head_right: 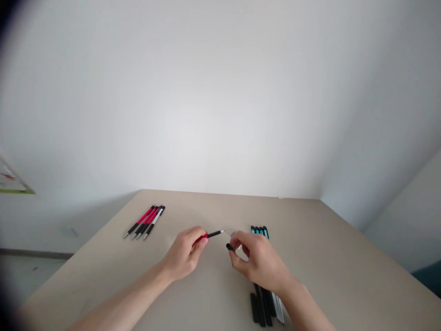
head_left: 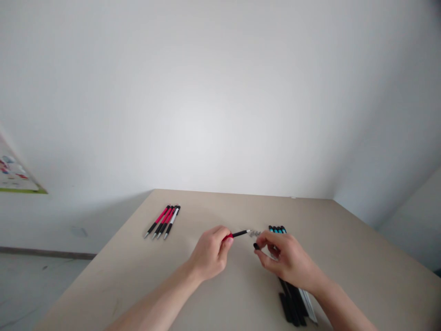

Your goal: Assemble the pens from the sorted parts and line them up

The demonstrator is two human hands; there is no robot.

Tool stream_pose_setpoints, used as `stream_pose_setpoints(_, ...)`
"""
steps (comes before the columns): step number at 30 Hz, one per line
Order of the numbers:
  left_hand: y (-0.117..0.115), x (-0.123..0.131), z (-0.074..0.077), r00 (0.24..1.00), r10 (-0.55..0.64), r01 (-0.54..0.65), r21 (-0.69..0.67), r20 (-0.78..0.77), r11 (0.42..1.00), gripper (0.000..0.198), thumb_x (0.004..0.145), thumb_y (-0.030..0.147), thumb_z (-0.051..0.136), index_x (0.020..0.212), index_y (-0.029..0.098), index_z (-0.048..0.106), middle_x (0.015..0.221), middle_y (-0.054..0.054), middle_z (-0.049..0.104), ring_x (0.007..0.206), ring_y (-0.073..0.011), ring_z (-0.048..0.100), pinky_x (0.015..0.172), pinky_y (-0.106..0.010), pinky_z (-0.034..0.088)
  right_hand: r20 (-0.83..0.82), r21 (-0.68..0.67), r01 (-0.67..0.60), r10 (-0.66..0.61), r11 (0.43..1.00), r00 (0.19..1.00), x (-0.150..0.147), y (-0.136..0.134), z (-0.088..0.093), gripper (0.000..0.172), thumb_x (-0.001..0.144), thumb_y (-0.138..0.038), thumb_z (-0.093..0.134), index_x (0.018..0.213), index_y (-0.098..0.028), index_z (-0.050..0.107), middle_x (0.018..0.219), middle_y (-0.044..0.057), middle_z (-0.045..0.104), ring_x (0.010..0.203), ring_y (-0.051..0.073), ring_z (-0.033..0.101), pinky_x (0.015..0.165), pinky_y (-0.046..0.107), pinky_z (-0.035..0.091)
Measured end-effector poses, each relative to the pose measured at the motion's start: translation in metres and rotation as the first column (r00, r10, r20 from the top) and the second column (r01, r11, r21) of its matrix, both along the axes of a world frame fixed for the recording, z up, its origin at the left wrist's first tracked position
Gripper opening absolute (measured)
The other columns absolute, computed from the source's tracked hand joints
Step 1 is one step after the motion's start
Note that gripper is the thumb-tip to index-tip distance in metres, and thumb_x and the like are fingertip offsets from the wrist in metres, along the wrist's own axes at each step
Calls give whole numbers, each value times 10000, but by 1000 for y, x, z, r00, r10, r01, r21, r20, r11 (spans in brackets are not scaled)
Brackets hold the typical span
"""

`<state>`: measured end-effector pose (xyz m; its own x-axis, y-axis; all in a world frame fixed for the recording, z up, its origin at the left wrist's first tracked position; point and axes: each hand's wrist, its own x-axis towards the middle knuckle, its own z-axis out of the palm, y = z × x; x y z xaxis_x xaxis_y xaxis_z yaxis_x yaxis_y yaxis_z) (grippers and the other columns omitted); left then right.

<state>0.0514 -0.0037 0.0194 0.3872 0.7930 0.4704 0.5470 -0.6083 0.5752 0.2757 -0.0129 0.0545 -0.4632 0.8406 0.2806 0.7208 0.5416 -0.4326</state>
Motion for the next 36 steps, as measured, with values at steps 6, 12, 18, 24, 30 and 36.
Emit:
stream_pose_setpoints(6, -2, 0, 0, 1000, -25, 25, 23, 11, 999, 261, 947, 267, 334, 726, 191, 450, 673, -9, 499, 603, -140, 457, 567, -254, 306, -187, 193, 47, -10, 980, 982, -1, 1, 3, 93, 869, -264, 513, 875, -208, 587, 748, 27, 613, 653, 149, 553, 610, 246, 422)
stream_pose_setpoints(12, -3, 0, 0, 999, -32, 33, 33, -39, 999, 231, 924, 230, 360, 725, 185, 469, 669, -9, 501, 592, -136, 451, 559, -254, 304, -268, 210, 3, 55, 978, 962, -1, 0, 5, 115, 888, -253, 507, 942, -201, 594, 855, 65, 620, 731, 164, 589, 657, 249, 464)
stream_pose_setpoints(18, -3, 0, 1, 995, -33, 36, 34, -89, 999, 182, 885, 186, 406, 718, 178, 480, 664, -4, 505, 582, -132, 447, 546, -251, 287, -242, 212, -73, 124, 975, 962, -1, 0, 2, 121, 888, -228, 514, 957, -195, 607, 878, 70, 622, 757, 164, 599, 678, 254, 479)
stream_pose_setpoints(24, -1, 0, 0, 990, -28, 31, 25, -137, 999, 167, 860, 144, 424, 713, 178, 495, 681, -5, 540, 617, -137, 480, 572, -242, 307, -230, 192, -113, 156, 975, 961, 1, 4, -6, 135, 900, -228, 514, 953, -194, 634, 880, 77, 637, 799, 180, 596, 698, 277, 466)
stream_pose_setpoints(30, -1, 0, -2, 977, -52, 61, 36, -206, 998, 164, 831, 122, 449, 692, 177, 516, 669, -12, 561, 626, -146, 504, 572, -244, 308, -197, 138, -124, 150, 983, 969, -5, 6, -14, 126, 895, -232, 535, 900, -185, 652, 764, 54, 633, 737, 180, 567, 645, 283, 429)
stream_pose_setpoints(36, 0, 1, -5, 976, -94, 95, -4, -198, 995, 204, 834, 113, 440, 661, 173, 530, 633, -19, 564, 621, -150, 523, 587, -237, 332, -169, 145, -130, 154, 981, 974, -10, 8, -24, 145, 899, -204, 513, 880, -169, 653, 719, 52, 616, 706, 179, 548, 622, 279, 399)
